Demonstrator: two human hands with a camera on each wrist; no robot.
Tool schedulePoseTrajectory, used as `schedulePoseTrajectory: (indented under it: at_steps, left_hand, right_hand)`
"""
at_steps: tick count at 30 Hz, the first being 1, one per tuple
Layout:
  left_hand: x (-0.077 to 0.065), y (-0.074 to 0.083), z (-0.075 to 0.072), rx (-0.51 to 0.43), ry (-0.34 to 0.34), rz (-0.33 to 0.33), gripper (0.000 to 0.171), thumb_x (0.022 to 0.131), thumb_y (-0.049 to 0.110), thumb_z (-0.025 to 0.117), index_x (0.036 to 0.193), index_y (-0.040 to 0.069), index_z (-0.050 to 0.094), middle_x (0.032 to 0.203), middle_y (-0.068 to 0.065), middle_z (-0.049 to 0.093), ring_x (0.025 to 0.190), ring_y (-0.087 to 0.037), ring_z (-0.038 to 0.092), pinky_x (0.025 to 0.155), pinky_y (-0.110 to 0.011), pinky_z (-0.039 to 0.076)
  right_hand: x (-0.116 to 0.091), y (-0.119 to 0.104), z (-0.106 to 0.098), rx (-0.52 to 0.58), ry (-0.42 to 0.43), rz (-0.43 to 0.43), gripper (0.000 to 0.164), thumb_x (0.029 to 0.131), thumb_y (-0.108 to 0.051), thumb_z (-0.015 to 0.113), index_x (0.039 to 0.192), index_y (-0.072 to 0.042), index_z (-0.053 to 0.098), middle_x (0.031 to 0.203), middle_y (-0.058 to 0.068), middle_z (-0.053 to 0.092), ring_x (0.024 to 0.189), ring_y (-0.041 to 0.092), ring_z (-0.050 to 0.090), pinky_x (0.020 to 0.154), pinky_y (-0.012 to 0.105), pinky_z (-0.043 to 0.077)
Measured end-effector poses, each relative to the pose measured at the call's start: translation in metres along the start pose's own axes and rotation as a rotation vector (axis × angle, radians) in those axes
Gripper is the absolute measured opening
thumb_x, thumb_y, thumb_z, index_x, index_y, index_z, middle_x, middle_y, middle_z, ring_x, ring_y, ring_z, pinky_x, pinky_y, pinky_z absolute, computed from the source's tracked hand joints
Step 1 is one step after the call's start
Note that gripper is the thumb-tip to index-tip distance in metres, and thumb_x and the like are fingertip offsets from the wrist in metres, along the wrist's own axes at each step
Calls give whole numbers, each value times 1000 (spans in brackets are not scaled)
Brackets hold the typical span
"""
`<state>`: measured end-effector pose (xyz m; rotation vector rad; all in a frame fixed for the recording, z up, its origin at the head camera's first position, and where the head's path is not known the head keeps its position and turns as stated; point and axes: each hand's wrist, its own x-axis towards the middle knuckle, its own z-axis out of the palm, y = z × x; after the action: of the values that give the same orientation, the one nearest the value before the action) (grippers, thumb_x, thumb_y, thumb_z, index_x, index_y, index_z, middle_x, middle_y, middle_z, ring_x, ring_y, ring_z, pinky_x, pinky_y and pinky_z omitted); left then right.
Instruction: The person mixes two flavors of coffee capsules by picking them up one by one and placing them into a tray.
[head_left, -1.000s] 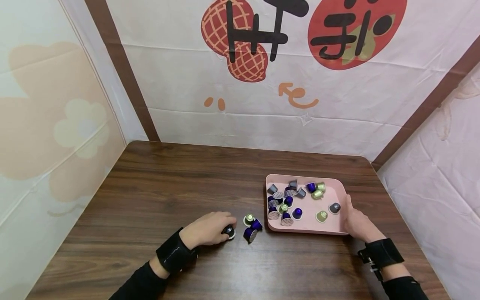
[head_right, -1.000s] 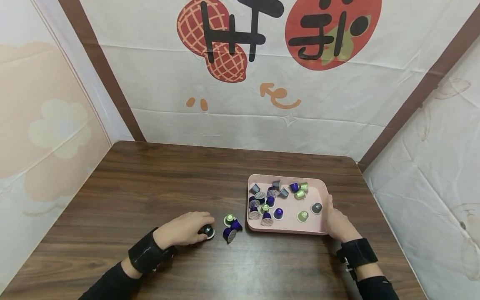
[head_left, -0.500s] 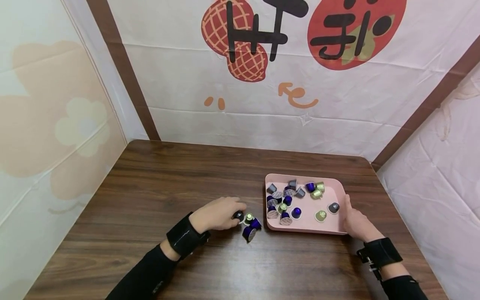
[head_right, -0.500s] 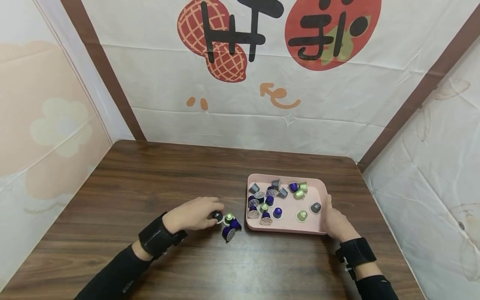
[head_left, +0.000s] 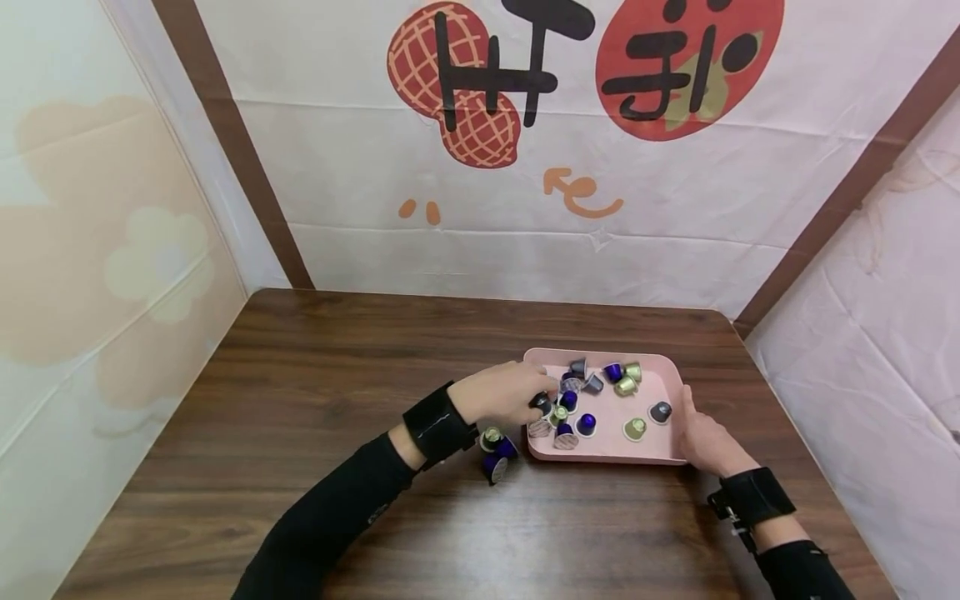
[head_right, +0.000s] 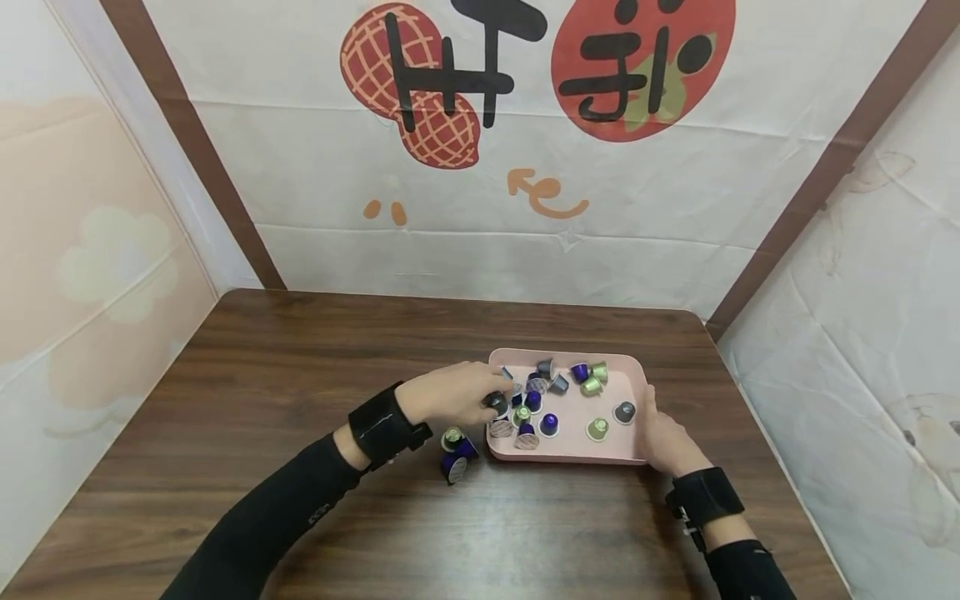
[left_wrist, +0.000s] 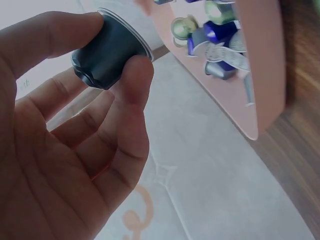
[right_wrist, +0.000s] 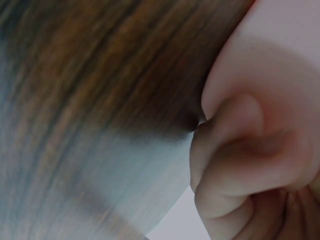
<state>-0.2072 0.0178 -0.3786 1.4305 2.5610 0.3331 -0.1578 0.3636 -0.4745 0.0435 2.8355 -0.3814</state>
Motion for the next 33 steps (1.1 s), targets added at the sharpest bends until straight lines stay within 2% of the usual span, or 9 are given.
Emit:
schedulePoseTrajectory:
  at_steps: [3, 6, 7, 10, 13, 18, 22, 28, 33]
  left_hand:
    - [13, 2, -3, 46, 8, 38, 14, 89, 19, 65, 102, 15, 64, 121, -2, 56, 82, -9, 50, 69, -21, 41]
    - [26, 4, -4, 74, 6, 72, 17, 89, 19, 65, 104, 14, 65, 125, -4, 54, 85, -10, 49, 70, -21, 40]
    - [30, 5, -5, 76, 3, 68, 17, 88, 19, 65, 105, 14, 65, 124, -3, 53, 85, -10, 48, 71, -22, 39]
    - [43, 7, -6, 54, -22, 45, 16, 89, 18, 64, 105, 15, 63, 99, 3, 53, 79, -11, 49, 64, -23, 39]
    - [56, 8, -5, 31, -46, 33, 14, 89, 17, 63, 103, 16, 62, 93, 5, 53, 74, -10, 49, 60, -22, 38]
    - [78, 7, 0, 40, -77, 50, 12, 89, 15, 62, 100, 16, 63, 90, 7, 56, 72, -8, 50, 60, -21, 38]
    - [92, 8, 5, 59, -93, 47, 9, 89, 16, 63, 98, 16, 64, 91, 8, 55, 75, -8, 51, 61, -20, 40]
    - [106, 13, 11, 76, -116, 24, 9, 88, 18, 65, 96, 16, 63, 90, 7, 56, 73, -9, 51, 60, -19, 39]
    - [115, 12, 17, 100, -112, 15, 13, 87, 17, 65, 100, 15, 64, 93, 7, 55, 76, -9, 50, 63, -20, 38]
  right_hand:
    - [1, -1, -1, -9, -10, 5, 74, 93, 0, 42, 142, 11, -13, 78, 16, 49, 69, 27, 51, 65, 42, 42]
    - [1, -2, -1, -10, -15, 12, 74, 92, 1, 42, 141, 12, -12, 76, 15, 48, 69, 27, 52, 66, 43, 42]
    - [0, -2, -1, -13, -10, 8, 74, 92, 1, 43, 141, 12, -11, 75, 15, 48, 69, 27, 52, 66, 43, 42]
    - [0, -1, 0, -23, 17, -14, 74, 90, 2, 44, 141, 13, -9, 76, 16, 49, 69, 28, 52, 66, 45, 43]
    - [0, -1, 1, -18, 26, -23, 72, 93, 0, 41, 142, 12, -11, 79, 19, 50, 71, 29, 52, 68, 46, 43]
    - [0, -1, 4, -11, 38, -35, 71, 94, -2, 40, 141, 13, -10, 87, 25, 53, 74, 30, 53, 70, 48, 44]
    - [1, 0, 4, -21, 49, -39, 70, 94, -1, 40, 141, 12, -10, 85, 25, 53, 73, 30, 53, 70, 48, 44]
    - [2, -1, 3, -11, 29, -39, 72, 91, 1, 42, 141, 13, -8, 73, 14, 49, 67, 27, 52, 64, 43, 43]
    - [3, 0, 2, -28, 58, -45, 74, 88, 2, 46, 141, 15, -4, 76, 17, 52, 67, 27, 53, 64, 44, 44]
